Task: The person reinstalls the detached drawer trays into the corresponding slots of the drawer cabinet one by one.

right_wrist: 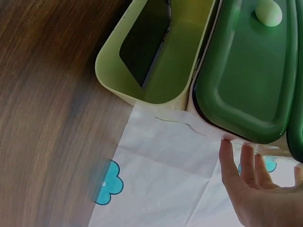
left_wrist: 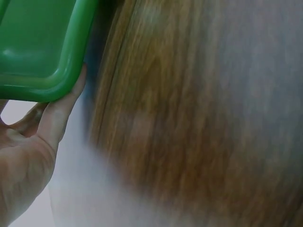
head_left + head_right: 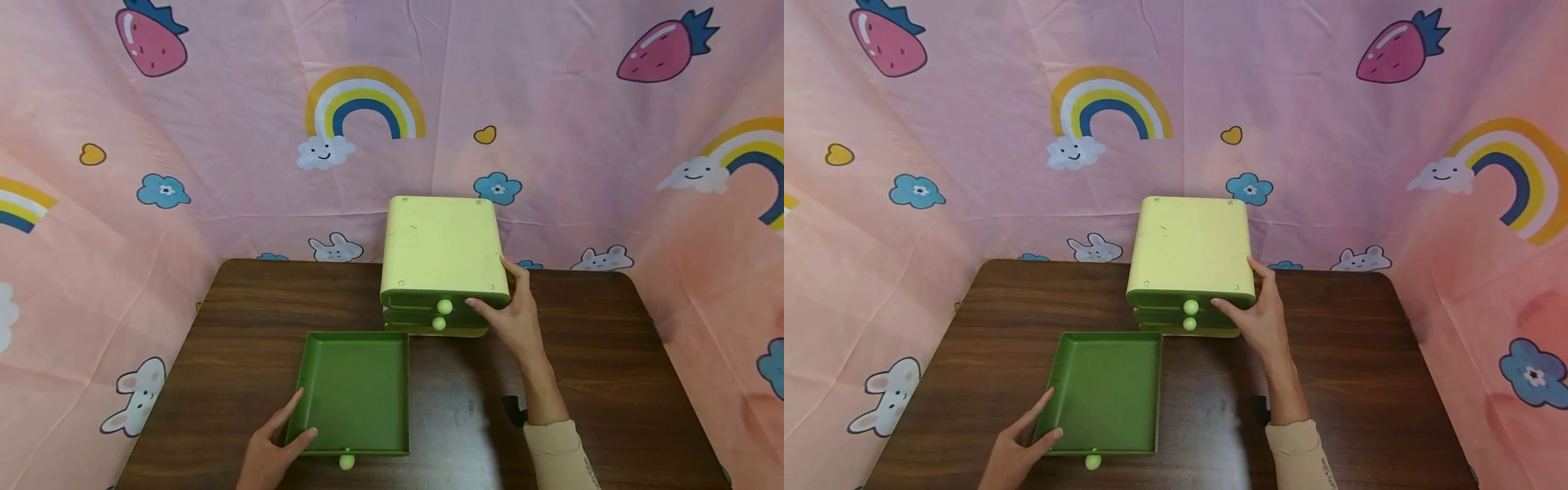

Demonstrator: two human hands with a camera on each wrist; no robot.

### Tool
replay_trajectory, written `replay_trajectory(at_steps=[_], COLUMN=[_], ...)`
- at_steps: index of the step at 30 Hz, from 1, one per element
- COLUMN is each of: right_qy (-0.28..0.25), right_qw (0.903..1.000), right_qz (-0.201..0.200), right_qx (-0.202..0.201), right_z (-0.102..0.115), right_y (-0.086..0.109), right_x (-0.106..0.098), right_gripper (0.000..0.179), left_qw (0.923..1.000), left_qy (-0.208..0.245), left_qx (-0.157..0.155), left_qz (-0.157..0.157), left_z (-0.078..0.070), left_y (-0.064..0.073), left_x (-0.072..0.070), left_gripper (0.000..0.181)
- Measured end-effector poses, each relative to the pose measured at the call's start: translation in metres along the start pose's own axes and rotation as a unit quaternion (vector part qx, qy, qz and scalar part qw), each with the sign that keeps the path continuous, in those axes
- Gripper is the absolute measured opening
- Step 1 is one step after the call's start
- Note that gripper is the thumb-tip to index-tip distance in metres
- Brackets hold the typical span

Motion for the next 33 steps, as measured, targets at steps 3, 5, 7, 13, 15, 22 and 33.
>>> replay_trajectory(at_steps=[3, 5, 7, 13, 15, 22, 33], right_qy=[-0.001, -0.001, -0.003, 0.006, 0.014, 0.027, 0.062], right_qw=[1.0, 1.0, 1.0, 1.0, 0.9999, 0.9993, 0.9964], right_qz=[0.0, 0.0, -0.002, -0.005, -0.004, -0.008, -0.024], right_qx=[0.001, 0.002, 0.002, 0.001, -0.001, -0.023, -0.052], right_z=[-0.001, -0.006, -0.015, -0.039, -0.039, -0.037, -0.039], right_y=[0.0, -0.001, -0.002, -0.004, -0.004, -0.003, -0.002], right_x=[0.001, 0.002, 0.004, 0.007, 0.006, 0.005, 0.006], right_gripper=[0.085, 0.086, 0.087, 0.091, 0.091, 0.092, 0.099], left_qw=[1.0, 0.9999, 0.9999, 1.0, 0.9999, 0.9999, 0.9998], left_qy=[-0.007, -0.01, -0.01, -0.007, -0.008, -0.007, 0.017], left_qx=[0.004, 0.001, 0.002, -0.003, -0.007, 0.008, 0.001], left_qz=[-0.001, -0.001, -0.003, -0.006, -0.004, -0.005, -0.008], left_z=[-0.002, -0.003, -0.005, -0.011, -0.013, -0.013, -0.013], left_y=[0.001, 0.001, 0.001, 0.004, 0.004, 0.006, 0.011], left_x=[0.004, 0.008, 0.012, 0.02, 0.021, 0.025, 0.039], left_gripper=[0.069, 0.068, 0.068, 0.067, 0.067, 0.066, 0.066])
Point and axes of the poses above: each hand's wrist, its own y-axis away from the middle knuckle, its own x-axis out of the palm, z = x × y, the point moved 2 cm from there along -y, towards the middle knuckle, and after that the axes turned 13 degrees about -z, right-handed, at the moved point
